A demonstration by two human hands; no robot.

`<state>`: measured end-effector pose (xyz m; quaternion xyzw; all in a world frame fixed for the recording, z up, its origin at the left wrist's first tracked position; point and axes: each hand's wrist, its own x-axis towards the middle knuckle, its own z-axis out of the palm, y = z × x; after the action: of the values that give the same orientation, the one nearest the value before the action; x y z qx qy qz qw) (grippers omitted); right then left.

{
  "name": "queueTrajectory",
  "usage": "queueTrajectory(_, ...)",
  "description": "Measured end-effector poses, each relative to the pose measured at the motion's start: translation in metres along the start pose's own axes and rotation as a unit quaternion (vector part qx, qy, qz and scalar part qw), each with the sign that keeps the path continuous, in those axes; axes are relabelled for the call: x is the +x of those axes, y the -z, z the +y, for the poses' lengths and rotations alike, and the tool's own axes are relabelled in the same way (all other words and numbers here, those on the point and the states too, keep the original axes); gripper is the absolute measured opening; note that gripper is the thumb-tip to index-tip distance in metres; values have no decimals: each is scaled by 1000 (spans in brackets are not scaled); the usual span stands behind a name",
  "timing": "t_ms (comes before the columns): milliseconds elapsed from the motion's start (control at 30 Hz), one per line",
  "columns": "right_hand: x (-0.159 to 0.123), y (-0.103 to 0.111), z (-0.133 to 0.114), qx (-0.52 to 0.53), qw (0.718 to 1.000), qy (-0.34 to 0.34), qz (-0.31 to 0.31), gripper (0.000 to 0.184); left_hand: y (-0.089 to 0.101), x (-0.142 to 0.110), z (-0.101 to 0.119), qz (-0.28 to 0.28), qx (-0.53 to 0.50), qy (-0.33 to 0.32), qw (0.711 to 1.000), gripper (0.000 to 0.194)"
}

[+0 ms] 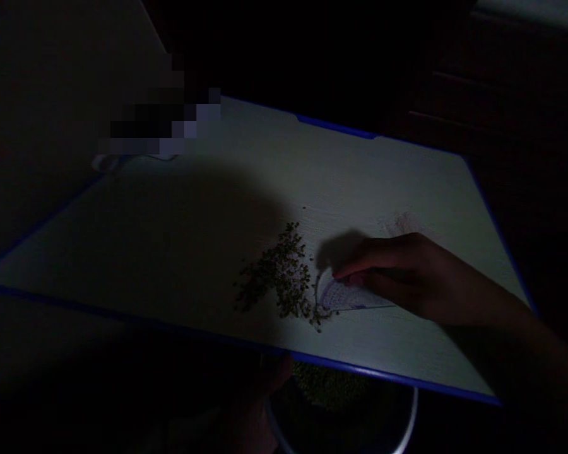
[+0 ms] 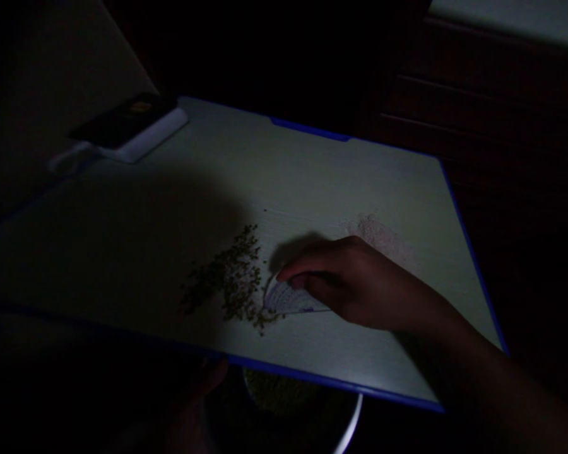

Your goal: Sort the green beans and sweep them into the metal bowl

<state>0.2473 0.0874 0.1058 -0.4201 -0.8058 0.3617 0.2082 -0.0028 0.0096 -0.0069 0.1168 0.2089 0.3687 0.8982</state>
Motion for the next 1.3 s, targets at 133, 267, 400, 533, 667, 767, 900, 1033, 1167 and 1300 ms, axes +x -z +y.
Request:
queueTrajectory(133,-7,9,-2,3,1000,-8,-15,23,2,-3,0,11,-6,0,1000,39)
queueTrajectory(267,-14,20,-1,-14,999,-31,-13,20,5,-9,-1,26,-18,9,999,40)
queueTrajectory(400,-21,29,4,-14,997,-68,-19,20,12,-15,-12,46,-37,22,998,43)
queueTrajectory(533,-22,28,8,-6,996,-75,-51,21,22,-17,-26,70,-57,26,996,43)
queueTrajectory(667,-20,21,5,16,992,-57,-115,23,28,-16,-28,90,-67,25,993,47)
queueTrajectory(767,-20,17,2,24,986,-55,-155,24,28,-18,-26,95,-70,24,993,47)
queueTrajectory(900,-21,16,0,27,982,-60,-176,24,28,-19,-25,88,-69,29,993,46)
queueTrajectory(1033,-22,15,-1,30,980,-58,-187,24,26,-18,-23,78,-71,38,994,47)
queueTrajectory(1167,-23,19,-1,54,978,-62,-189,23,19,-17,-22,84,-78,37,993,48)
queueTrajectory(1300,-24,25,3,27,994,-86,-62,23,16,-16,-20,86,-87,48,991,46)
